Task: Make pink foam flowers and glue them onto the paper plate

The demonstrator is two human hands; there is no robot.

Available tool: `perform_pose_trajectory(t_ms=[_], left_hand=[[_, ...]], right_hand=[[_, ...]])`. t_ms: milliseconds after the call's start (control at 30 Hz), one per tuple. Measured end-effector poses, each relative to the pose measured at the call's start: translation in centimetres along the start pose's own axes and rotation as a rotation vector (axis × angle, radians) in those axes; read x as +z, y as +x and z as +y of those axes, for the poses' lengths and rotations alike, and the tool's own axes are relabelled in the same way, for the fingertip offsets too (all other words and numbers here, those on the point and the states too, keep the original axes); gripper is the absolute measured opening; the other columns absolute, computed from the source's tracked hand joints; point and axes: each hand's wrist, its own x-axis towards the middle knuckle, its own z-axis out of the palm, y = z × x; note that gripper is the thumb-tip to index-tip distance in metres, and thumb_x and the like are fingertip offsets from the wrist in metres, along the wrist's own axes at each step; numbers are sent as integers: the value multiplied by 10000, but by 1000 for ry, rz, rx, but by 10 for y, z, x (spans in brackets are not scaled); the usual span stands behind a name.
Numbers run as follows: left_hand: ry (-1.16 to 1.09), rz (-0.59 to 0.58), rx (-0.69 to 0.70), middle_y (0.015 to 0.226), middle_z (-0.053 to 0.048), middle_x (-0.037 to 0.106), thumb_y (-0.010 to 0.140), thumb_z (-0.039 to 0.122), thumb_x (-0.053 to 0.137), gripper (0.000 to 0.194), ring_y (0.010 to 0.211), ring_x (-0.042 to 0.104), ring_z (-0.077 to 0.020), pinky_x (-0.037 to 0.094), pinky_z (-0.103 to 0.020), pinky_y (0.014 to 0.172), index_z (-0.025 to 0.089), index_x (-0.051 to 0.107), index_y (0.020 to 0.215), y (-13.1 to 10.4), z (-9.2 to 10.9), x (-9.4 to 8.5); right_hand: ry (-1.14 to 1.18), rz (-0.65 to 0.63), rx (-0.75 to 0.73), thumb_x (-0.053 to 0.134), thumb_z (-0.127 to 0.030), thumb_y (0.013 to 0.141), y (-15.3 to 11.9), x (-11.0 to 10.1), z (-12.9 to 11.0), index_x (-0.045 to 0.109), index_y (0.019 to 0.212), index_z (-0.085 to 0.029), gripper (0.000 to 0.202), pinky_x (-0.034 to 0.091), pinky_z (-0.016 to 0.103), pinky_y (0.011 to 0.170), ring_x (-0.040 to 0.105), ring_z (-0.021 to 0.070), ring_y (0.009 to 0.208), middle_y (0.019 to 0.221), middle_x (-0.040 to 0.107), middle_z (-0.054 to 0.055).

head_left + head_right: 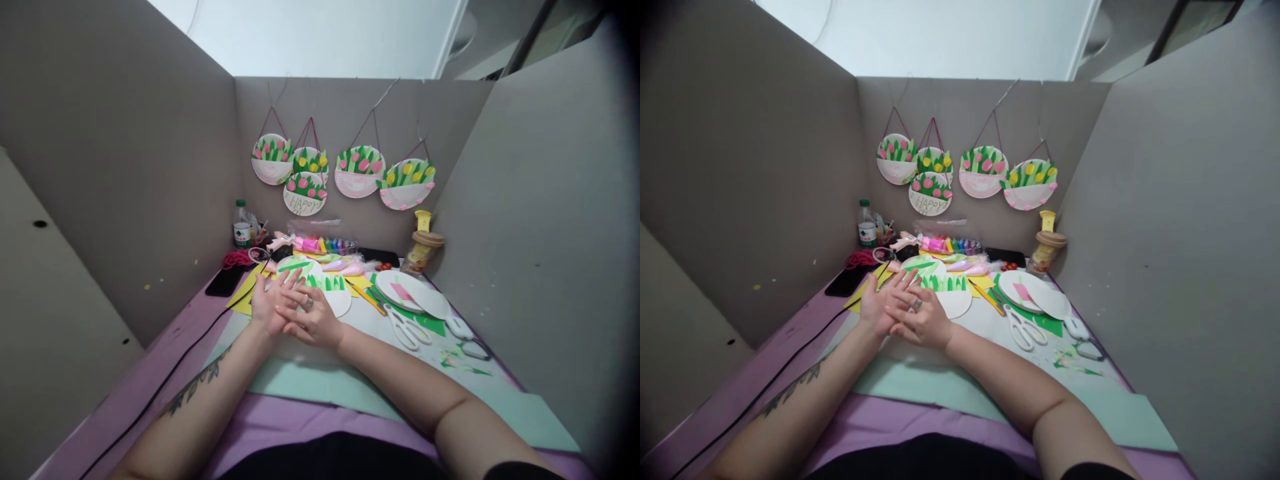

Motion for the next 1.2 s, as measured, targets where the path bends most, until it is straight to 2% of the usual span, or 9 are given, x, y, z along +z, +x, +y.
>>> perform_pose_trajectory(t_ms=[100, 200, 333, 500, 633, 767, 900, 1000, 1200], left_hand=[[-9, 3, -31, 1383, -192, 511, 889, 674, 234, 776, 1180, 568, -311, 530, -473, 890, 142, 322, 1446, -1, -1, 1], [-28, -5, 12, 1408, -181, 489, 888, 680, 215, 765, 1191, 565, -302, 517, -471, 916, 161, 336, 1437, 0, 0, 1], [25, 12, 3, 1391, -192, 502, 891, 675, 226, 764, 1185, 572, -307, 490, -483, 956, 151, 334, 1437, -1, -2, 2], [41, 1, -49, 1337, -215, 543, 912, 641, 207, 765, 1176, 581, -312, 462, -506, 993, 118, 263, 1467, -4, -9, 6], [0, -26, -53, 1342, -214, 537, 914, 630, 241, 754, 1174, 585, -306, 458, -501, 1002, 136, 219, 1483, -4, -11, 7], [7, -7, -45, 1364, -227, 514, 917, 622, 241, 755, 1178, 581, -308, 471, -483, 989, 116, 224, 1478, -3, -8, 6], [32, 7, -6, 1392, -223, 492, 909, 640, 228, 755, 1170, 584, -320, 480, -510, 965, 133, 249, 1468, -2, -5, 4], [60, 19, -8, 1400, -233, 481, 902, 651, 232, 770, 1156, 590, -332, 491, -519, 941, 122, 269, 1459, -1, -3, 3], [47, -18, 4, 1414, -207, 478, 895, 673, 198, 789, 1160, 588, -306, 506, -461, 929, 125, 290, 1455, -1, 4, 1]], right_hand=[[-18, 9, 35, 586, -412, 872, 1, 3, 2, 665, 1177, -272, 345, 380, 436, 960, 421, 267, 1180, 1306, 578, 73], [10, 20, 42, 578, -380, 875, -1, 2, 0, 675, 1155, -266, 317, 403, 431, 945, 447, 257, 1158, 1269, 610, 61], [125, 116, 38, 561, -365, 879, 3, 0, -8, 692, 1126, -239, 306, 429, 428, 953, 466, 249, 1143, 1241, 630, 61], [220, 175, 259, 579, -279, 877, 16, 2, -12, 744, 957, -254, 185, 457, 434, 916, 505, 232, 1033, 1134, 660, 68], [240, 182, 336, 599, -253, 868, 20, 0, -10, 747, 858, -254, 148, 462, 432, 902, 515, 227, 1011, 1066, 666, 70], [221, 211, 284, 550, -213, 881, 17, -2, -15, 746, 935, -241, 205, 468, 417, 906, 516, 224, 998, 1089, 677, 68], [173, 86, 171, 506, -168, 834, 13, -2, -22, 683, 1149, -236, 368, 431, 444, 963, 469, 245, 1122, 1232, 635, 52], [116, 19, 161, 537, -241, 822, 13, -3, -20, 672, 1174, -225, 378, 403, 458, 977, 424, 271, 1176, 1329, 574, 57], [49, 12, 93, 604, -402, 819, 10, -7, -13, 703, 1106, -256, 337, 384, 445, 967, 413, 279, 1177, 1348, 557, 55]])
